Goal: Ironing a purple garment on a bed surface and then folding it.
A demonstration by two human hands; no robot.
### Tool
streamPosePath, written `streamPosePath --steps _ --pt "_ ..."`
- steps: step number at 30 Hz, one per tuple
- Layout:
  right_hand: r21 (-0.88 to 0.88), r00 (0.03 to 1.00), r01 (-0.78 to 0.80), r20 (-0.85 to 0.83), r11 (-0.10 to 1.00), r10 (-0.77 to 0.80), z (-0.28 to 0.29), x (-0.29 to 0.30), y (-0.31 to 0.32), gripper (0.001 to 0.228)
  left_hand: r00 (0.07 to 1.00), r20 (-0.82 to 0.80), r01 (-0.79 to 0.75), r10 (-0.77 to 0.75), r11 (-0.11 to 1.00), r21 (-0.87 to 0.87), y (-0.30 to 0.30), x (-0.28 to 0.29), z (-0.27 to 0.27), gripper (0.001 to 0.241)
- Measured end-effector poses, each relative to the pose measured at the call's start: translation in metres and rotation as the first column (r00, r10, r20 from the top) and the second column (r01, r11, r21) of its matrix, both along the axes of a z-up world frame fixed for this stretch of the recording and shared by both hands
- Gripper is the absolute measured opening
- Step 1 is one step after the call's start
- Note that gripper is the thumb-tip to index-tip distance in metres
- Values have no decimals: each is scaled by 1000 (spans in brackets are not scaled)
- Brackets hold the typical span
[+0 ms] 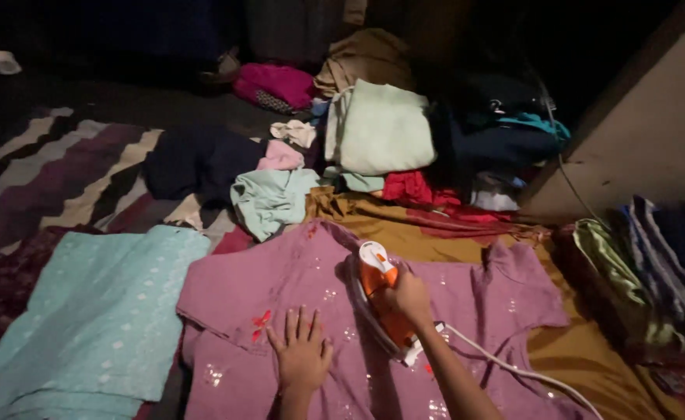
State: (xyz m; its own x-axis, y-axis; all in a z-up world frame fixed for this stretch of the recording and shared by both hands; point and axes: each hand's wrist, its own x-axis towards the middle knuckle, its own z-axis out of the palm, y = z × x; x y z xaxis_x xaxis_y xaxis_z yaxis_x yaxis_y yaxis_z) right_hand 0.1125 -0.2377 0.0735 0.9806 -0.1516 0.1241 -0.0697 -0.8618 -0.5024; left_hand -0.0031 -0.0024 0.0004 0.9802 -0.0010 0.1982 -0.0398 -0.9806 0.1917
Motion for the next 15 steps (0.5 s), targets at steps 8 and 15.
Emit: streamPosePath --steps 8,15 --pt "-24 1000 -1 -15 1000 0 -17 -73 -5 24 986 -168 -8 23 996 92 2 -3 10 67" --pt "2 987 8 -158 1000 -7 25 -160 8 32 994 -105 4 13 988 154 3 -5 0 74"
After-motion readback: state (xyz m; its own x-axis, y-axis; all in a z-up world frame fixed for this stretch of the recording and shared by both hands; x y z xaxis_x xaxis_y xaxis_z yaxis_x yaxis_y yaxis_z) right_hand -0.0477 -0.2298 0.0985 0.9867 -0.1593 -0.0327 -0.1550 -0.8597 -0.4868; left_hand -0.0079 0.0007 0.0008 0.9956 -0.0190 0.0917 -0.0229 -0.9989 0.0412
